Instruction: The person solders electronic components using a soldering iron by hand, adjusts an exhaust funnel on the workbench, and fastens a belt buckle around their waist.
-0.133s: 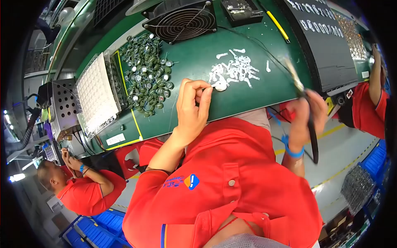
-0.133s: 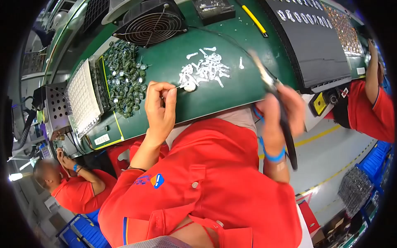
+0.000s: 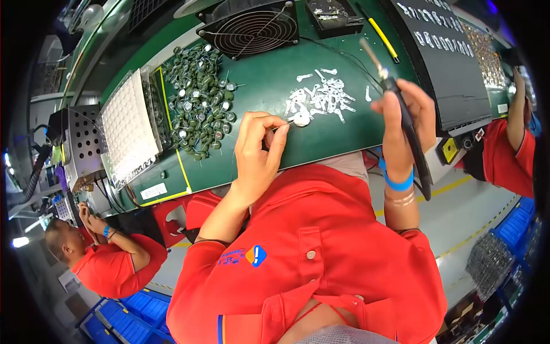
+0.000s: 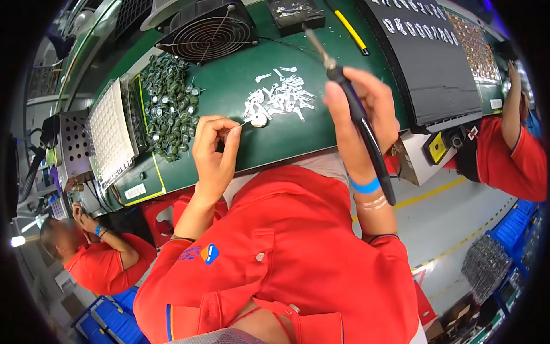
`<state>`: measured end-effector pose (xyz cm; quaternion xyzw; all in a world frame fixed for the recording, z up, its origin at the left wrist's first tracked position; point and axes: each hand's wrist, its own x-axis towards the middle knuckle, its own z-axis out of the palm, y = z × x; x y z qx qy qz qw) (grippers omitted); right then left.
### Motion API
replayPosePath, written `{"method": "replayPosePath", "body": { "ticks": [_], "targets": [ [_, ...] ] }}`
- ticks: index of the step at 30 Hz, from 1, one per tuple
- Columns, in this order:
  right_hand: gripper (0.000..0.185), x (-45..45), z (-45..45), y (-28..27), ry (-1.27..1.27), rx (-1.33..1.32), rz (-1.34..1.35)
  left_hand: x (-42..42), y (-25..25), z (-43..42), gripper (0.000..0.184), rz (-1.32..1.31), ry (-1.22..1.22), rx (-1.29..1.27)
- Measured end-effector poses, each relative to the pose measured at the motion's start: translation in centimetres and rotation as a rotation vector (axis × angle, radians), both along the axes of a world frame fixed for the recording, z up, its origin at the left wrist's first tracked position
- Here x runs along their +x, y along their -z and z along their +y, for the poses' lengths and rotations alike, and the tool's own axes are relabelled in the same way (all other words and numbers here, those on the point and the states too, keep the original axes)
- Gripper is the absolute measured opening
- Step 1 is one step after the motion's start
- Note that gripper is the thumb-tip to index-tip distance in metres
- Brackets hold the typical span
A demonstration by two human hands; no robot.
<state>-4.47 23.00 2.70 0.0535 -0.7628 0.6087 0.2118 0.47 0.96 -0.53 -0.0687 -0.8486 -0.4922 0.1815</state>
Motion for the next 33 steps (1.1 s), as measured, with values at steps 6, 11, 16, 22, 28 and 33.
{"method": "replayPosePath", "body": {
  "ticks": [6,11,16,22,28,33],
  "targets": [
    [0.020,-2.9,-1.8,-0.4,0.006,0.050,-0.040,0.0,-1.4,0.3,0.014,-0.049,-0.007,-0.062],
    [0.018,2.8,-1.1,1.4,-0.185,-0.179,-0.089,-0.7,-0.8,0.3,0.015,0.066,0.008,-0.114],
    [0.019,6.4,-1.6,4.0,-0.246,-0.290,-0.202,-1.0,-0.7,0.2,0.015,0.052,0.020,-0.176],
    [0.025,6.4,-1.2,4.8,-0.303,0.041,-0.046,-0.9,-0.4,0.5,0.015,0.042,-0.017,-0.223],
    [0.024,6.0,-1.5,4.4,-0.261,0.074,-0.020,-0.9,-0.5,0.5,0.015,0.015,-0.034,-0.212],
    [0.026,5.6,-1.3,4.6,-0.333,0.192,0.110,-1.0,-0.3,0.5,0.015,0.028,-0.041,-0.220]
  ]
}}
